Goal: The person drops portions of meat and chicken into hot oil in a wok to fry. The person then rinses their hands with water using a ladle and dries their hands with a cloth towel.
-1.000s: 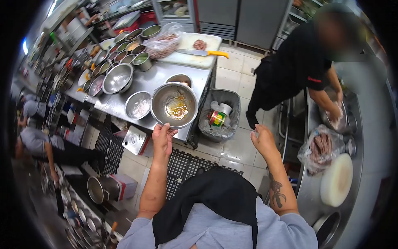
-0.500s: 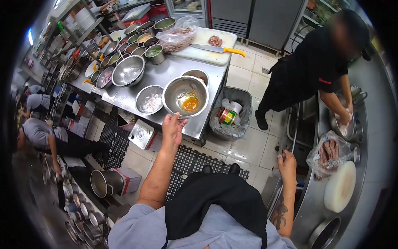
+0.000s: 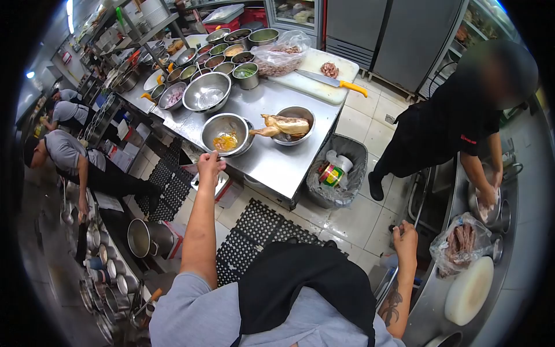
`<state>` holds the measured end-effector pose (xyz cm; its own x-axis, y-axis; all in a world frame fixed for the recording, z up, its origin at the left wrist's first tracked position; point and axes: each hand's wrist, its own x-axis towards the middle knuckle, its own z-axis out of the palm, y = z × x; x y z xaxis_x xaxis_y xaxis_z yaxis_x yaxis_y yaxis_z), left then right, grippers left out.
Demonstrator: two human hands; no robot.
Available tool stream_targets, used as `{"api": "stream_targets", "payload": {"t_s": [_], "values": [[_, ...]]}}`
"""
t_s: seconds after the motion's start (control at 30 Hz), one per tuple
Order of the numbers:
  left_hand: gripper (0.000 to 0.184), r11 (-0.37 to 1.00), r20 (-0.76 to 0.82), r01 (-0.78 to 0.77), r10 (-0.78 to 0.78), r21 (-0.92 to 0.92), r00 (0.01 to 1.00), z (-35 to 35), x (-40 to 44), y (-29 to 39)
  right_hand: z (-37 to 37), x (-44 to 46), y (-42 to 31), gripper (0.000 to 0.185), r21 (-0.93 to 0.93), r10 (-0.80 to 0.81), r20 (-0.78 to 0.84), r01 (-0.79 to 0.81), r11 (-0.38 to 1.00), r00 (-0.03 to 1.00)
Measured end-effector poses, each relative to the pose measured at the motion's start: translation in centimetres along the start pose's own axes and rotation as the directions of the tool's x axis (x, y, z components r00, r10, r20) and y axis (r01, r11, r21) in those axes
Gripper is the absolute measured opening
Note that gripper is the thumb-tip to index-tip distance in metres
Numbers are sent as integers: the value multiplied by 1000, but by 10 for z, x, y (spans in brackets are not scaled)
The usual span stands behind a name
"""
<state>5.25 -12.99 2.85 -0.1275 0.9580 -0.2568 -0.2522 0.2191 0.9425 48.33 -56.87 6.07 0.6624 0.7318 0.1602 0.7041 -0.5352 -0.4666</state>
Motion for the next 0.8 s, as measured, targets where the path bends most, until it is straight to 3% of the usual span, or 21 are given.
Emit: {"api": "stream_targets", "payload": {"t_s": [0.03,0.07,0.2,0.3,0.37,0.4,0.43,0.5,0.53,0.63,0.8], "values": [[25,963,-35,-45,56,265,998,-7,6,-4,0,1,-2,34,14,6,14,-6,1000,1000],[38,940,-40,12,2,341,999,-21,26,-17,1,2,1,34,14,1,13,-1,1000,1000],[51,954,-87,143,-124,264,988,-12,26,-6,0,-3,5,33,-7,-1,-1,1,1000,1000],[53,966,-33,182,-179,182,983,-6,41,-11,-4,-9,-4,33,-43,31,20,-30,999,999],[43,977,108,151,-168,151,980,-21,71,-33,-6,-12,0,33,-56,64,27,-63,996,998],[35,979,400,-103,26,173,916,-48,108,-66,-6,-16,-2,33,-53,52,-45,-54,997,998],[32,996,257,64,-78,62,963,-30,89,-45,-8,-17,1,32,-87,45,-21,-47,995,999],[33,978,186,196,-207,74,961,-32,105,-38,-16,-23,-5,32,-18,147,-27,-147,989,989],[31,967,30,204,-211,154,977,-27,106,-33,-12,-28,5,32,-69,87,-78,-93,993,993],[28,927,-74,216,-203,307,976,-56,110,-14,-32,-35,1,32,-39,183,-63,-186,982,981],[18,964,-26,61,-57,257,998,-63,61,42,-56,-38,18,32,-50,318,-53,-321,946,946]]}}
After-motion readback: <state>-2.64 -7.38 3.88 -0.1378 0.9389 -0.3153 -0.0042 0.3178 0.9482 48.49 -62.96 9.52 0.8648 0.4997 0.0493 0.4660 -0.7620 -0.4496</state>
